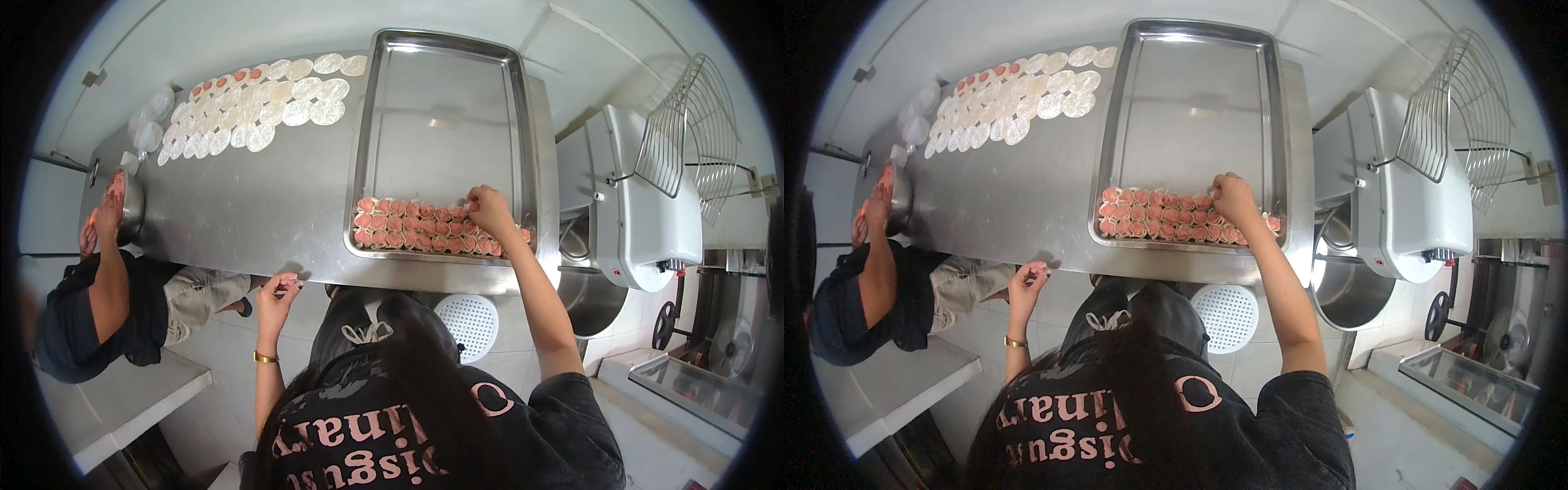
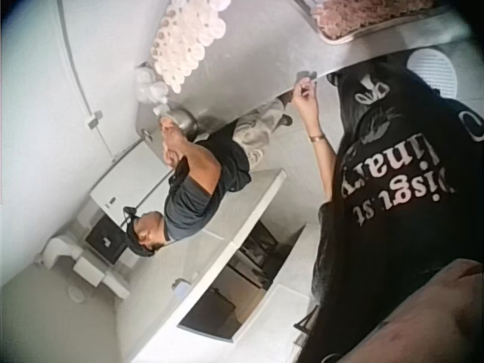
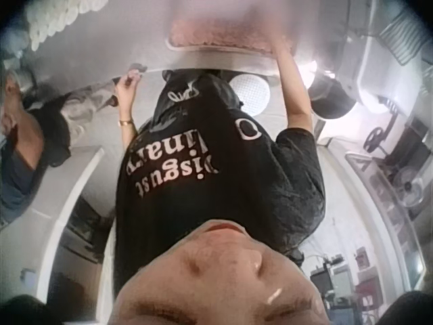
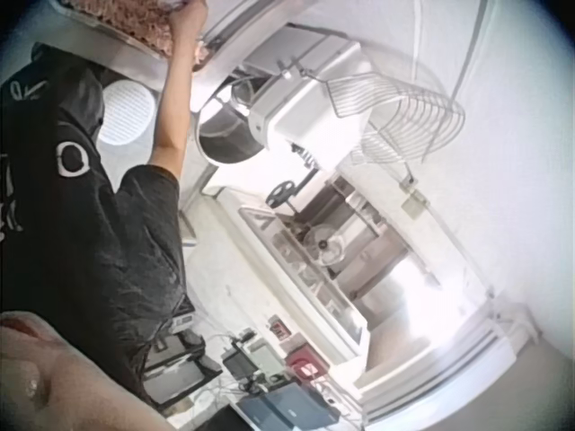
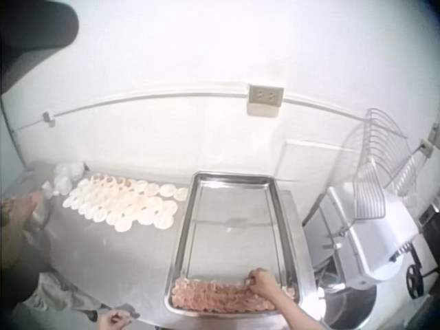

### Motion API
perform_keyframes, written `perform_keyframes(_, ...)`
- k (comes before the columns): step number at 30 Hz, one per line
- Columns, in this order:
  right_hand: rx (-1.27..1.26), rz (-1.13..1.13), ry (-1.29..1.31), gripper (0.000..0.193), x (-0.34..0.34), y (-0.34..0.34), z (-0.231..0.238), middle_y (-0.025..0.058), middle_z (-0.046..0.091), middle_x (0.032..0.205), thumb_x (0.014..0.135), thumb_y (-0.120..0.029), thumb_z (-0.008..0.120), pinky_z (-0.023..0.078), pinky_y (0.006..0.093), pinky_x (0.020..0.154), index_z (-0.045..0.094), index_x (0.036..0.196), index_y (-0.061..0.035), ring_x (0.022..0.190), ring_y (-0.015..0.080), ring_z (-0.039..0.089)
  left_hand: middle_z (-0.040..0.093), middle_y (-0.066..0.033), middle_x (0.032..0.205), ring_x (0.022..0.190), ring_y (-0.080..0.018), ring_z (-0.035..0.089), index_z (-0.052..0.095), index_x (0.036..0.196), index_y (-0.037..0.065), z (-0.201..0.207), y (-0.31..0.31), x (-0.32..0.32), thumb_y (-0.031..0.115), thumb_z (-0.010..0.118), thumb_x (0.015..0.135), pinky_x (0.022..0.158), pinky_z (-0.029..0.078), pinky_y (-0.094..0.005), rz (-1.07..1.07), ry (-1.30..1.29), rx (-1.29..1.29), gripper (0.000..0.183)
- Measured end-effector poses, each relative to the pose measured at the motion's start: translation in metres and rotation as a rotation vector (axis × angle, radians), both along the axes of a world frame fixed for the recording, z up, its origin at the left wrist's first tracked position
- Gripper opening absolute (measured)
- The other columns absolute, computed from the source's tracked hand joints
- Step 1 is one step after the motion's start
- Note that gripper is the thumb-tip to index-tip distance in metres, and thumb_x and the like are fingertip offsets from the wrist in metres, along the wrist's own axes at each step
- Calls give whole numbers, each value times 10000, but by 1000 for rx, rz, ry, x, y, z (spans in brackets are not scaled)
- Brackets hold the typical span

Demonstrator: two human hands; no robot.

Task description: The person places small portions of pink filling onto round dough wrappers laid out on a stainless steel table, then folds and pleats each wrapper to form dumplings. The finished dumplings are placed in neat rows on a metal tray. A coworker is visible across the table performing the same task.

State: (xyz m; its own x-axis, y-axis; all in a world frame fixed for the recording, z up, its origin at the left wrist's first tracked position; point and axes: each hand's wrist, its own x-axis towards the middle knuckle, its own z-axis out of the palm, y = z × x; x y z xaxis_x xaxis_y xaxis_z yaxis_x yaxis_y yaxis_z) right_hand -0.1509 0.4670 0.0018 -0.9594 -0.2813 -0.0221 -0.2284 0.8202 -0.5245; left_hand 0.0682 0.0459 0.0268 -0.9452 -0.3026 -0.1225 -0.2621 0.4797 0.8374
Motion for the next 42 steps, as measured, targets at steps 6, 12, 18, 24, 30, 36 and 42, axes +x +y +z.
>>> perform_keyframes(6, 19, 101, -76, 223, 3, 4, 14, 168, 638, 875, 709, -36, 615, 513, 380, 724, 682, 920, -11, 787, 327, 630, 689, -70, 836, 718, -104, 622, 670, 976, -6, 3, 8, 0, 18, 717, 774, 676, 499, -239, -21, -51, -33, 208)
perform_keyframes(12, -35, 236, -193, 230, 1, 11, 30, 174, 661, 972, 752, -74, 609, 515, 378, 783, 710, 954, -29, 865, 332, 640, 689, -79, 826, 724, -114, 630, 668, 974, -20, 2, 12, 0, 7, 709, 776, 680, 506, -251, -57, -25, -51, 204)
perform_keyframes(18, -138, 243, -316, 327, -10, 16, 27, 158, 672, 998, 749, -82, 646, 522, 371, 795, 683, 1072, -48, 888, 302, 653, 689, -85, 834, 732, -122, 638, 662, 964, -31, -1, 8, 2, -7, 697, 779, 689, 510, -257, -63, -25, -65, 190)
perform_keyframes(24, -118, 285, -399, 393, -23, 10, 24, 143, 677, 1013, 739, -61, 662, 522, 372, 792, 660, 1132, -61, 902, 283, 654, 690, -94, 845, 734, -130, 644, 659, 964, -28, 1, 4, 6, -14, 695, 776, 680, 512, -259, -73, -22, -88, 192)
perform_keyframes(30, 66, 355, -344, 300, -20, 8, 32, 155, 678, 983, 749, -32, 628, 515, 379, 794, 699, 1040, -50, 888, 312, 644, 689, -92, 853, 722, -135, 643, 656, 965, -22, 0, 0, 11, -8, 696, 778, 657, 513, -263, -61, -53, -102, 191)
perform_keyframes(36, -35, 312, -332, 371, -17, 5, 37, 144, 681, 981, 732, 43, 580, 506, 381, 806, 691, 1070, -63, 894, 311, 641, 682, -72, 857, 739, -127, 635, 658, 959, -5, -2, -2, 11, 14, 693, 789, 661, 504, -260, -86, -73, -108, 175)
perform_keyframes(42, -104, 374, -286, 423, -15, 1, 36, 131, 663, 1018, 716, 91, 534, 499, 361, 804, 684, 1081, -62, 893, 301, 631, 679, -85, 838, 719, -138, 639, 663, 958, 5, 1, -5, 12, 30, 701, 788, 616, 512, -257, -87, -67, -133, 176)
